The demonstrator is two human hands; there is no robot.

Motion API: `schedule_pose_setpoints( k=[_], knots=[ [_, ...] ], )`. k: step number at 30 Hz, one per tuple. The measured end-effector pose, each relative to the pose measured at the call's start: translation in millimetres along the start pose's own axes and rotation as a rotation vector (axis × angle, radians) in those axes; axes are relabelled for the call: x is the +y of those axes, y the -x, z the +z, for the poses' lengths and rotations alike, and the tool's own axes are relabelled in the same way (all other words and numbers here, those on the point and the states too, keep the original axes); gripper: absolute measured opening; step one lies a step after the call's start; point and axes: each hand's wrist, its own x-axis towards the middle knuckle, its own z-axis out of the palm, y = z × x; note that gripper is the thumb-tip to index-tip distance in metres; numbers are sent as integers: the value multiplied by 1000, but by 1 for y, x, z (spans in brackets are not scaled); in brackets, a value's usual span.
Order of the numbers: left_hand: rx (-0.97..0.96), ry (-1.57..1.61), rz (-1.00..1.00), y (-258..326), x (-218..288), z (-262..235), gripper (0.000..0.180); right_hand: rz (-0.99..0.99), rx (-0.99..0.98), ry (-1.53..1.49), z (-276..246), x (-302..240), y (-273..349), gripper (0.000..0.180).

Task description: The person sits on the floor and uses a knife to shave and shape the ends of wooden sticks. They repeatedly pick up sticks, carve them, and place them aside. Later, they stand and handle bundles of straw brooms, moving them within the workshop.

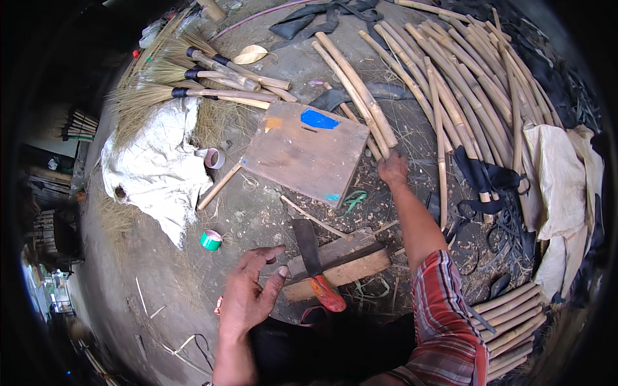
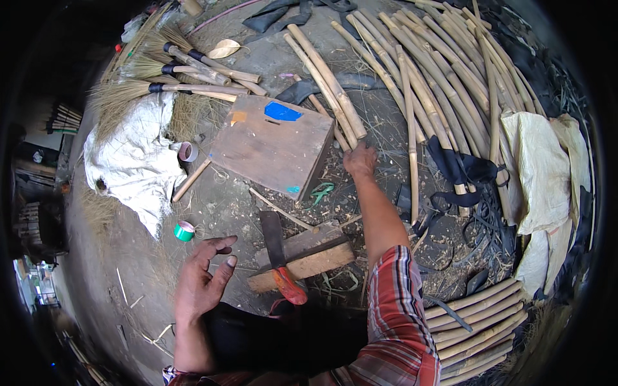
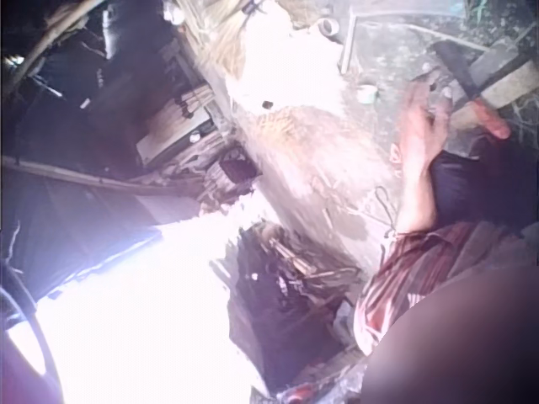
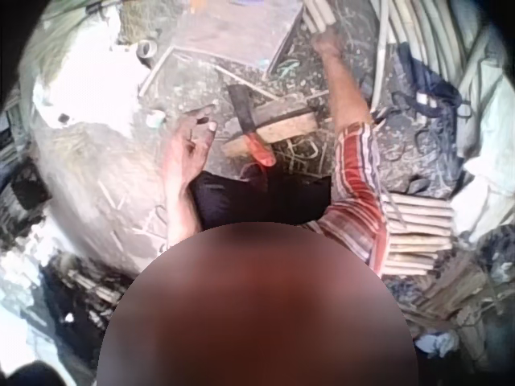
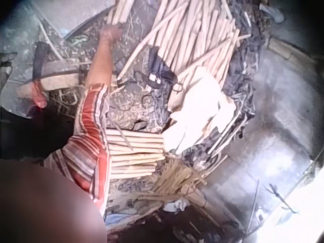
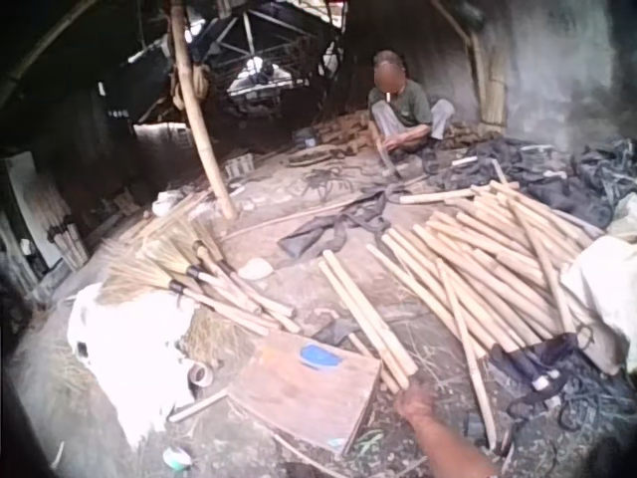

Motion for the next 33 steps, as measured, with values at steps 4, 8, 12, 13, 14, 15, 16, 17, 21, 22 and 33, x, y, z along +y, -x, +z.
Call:
schedule_pose_setpoints(
  k=[4, 8, 12, 13, 14, 15, 16, 17, 21, 22, 33],
  knots=[
    [22, 22, -10, 3, -3, -4, 34, -124, -93, 64, -15, 14, -17, 54],
    [-6, 38, -4, 4, -4, -4, 34, 37, -331, -178, -27, 34, -22, 57],
    [-27, 70, -11, 8, -4, -5, 34, -83, -127, -408, -29, 57, 1, 56],
    [-19, 81, -6, 9, -5, -5, 34, -79, -34, -390, -32, 63, 6, 57],
    [-10, 93, -1, 10, -6, -6, 34, -81, -11, -379, -38, 70, 10, 57],
    [8, 95, 12, 12, -7, -7, 34, -67, 18, -366, -45, 75, 13, 58],
    [5, 88, 2, 13, -8, -8, 34, -59, 42, -425, -54, 79, 14, 57],
    [5, 73, 0, 14, -8, -8, 34, -91, 138, -376, -62, 81, 13, 54],
    [4, 51, 3, 12, -7, -9, 34, -259, 643, 26, -81, 66, 8, 45],
    [-8, 55, -13, 11, -6, -9, 34, -360, 830, 171, -80, 57, 5, 46],
    [-5, -1, -77, 21, -8, -20, 35, -260, 191, 124, 12, -4, -42, 53]
  ],
)
